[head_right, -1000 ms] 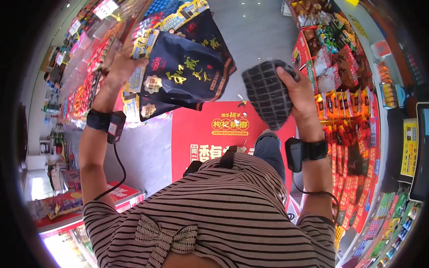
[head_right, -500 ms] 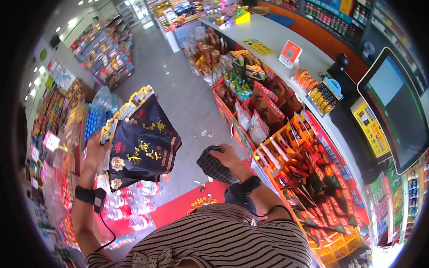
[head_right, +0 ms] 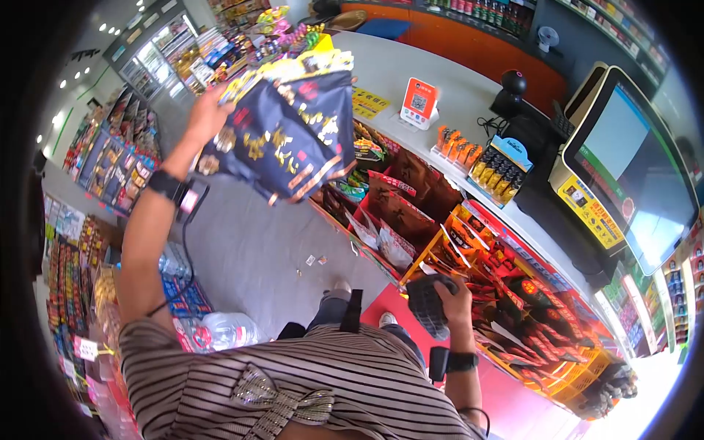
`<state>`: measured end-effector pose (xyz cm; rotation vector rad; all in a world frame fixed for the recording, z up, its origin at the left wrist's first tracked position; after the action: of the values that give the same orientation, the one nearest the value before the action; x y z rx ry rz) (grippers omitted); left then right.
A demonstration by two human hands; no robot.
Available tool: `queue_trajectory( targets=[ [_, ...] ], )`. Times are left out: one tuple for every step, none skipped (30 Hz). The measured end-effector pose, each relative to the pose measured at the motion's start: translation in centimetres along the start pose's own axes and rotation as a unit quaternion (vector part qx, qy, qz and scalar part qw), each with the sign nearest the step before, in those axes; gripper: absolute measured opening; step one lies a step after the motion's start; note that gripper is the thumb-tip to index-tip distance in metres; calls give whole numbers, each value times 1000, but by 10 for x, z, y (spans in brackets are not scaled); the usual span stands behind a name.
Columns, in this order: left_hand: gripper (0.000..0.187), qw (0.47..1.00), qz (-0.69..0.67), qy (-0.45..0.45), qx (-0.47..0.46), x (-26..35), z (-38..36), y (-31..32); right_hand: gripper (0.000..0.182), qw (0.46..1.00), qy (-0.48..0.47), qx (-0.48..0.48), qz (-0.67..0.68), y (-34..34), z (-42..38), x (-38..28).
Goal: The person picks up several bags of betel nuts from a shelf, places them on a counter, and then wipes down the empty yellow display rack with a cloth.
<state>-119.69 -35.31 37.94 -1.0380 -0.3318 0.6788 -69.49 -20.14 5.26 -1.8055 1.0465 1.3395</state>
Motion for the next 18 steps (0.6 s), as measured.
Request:
queue_trajectory(
  targets=[
    [40, 1000, 9, 7, 14, 13, 24, 3, 26, 999, 15, 43, 29, -2, -16, -19],
    [41, 999, 17, 16, 32, 26, 50, 5, 26, 995, 39, 86, 14, -15, -16, 4],
    [42, 999, 11, 26, 44, 26, 83, 23, 26, 991, 18, 124, -35, -26, -17, 20],
    [42, 998, 4, 36, 58, 33, 105, 33, 26, 986, 55, 157, 8, -25, -28, 21],
    [42, 999, 8, 26, 42, 39, 133, 47, 26, 979, 60, 191, 43, -23, -34, 25],
    [42, 1000, -9, 24, 12, 49, 159, 61, 26, 968, 66, 227, 78, -22, -38, 30],
    [42, 998, -27, 50, 19, 50, 189, 86, 25, 960, 71, 252, 102, -18, -41, 35],
    [42, 995, -45, 78, 29, 55, 222, 108, 23, 949, 75, 279, 129, -10, -45, 38],
    [41, 994, -55, 95, 29, 68, 243, 117, 23, 932, 97, 311, 161, 1, -49, 40],
    [41, 992, -65, 106, 21, 77, 255, 132, 24, 913, 103, 342, 195, 16, -55, 39],
    [41, 991, -75, 108, 18, 76, 260, 142, 25, 896, 101, 368, 226, 30, -61, 38],
    [40, 989, -77, 125, 17, 80, 270, 158, 26, 878, 102, 393, 255, 43, -65, 36],
    [39, 986, -78, 143, 19, 85, 280, 173, 29, 874, 115, 400, 249, 55, -67, 36],
    [38, 983, -79, 163, 25, 91, 291, 184, 29, 867, 116, 415, 251, 68, -69, 35],
    [29, 981, -83, 174, 0, 99, 297, 196, 28, 859, 120, 430, 252, 80, -72, 30],
    [26, 977, -92, 193, 20, 105, 304, 210, 28, 851, 123, 446, 251, 90, -76, 25],
    [23, 971, -102, 211, 41, 108, 310, 228, 28, 847, 122, 464, 229, 97, -82, 21],
    [20, 966, -112, 224, 60, 112, 311, 239, 27, 837, 129, 478, 233, 102, -87, 23]
  ],
)
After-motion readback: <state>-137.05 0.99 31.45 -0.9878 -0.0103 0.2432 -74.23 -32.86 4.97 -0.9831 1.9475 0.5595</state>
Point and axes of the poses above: each hand's wrist, its own z-axis towards the middle knuckle, its own y-axis out of the palm, x = y × z, the point moved 7 cm from there along z, towards the middle knuckle, and after that the axes turned 6 degrees about z, right-handed, at the moved point
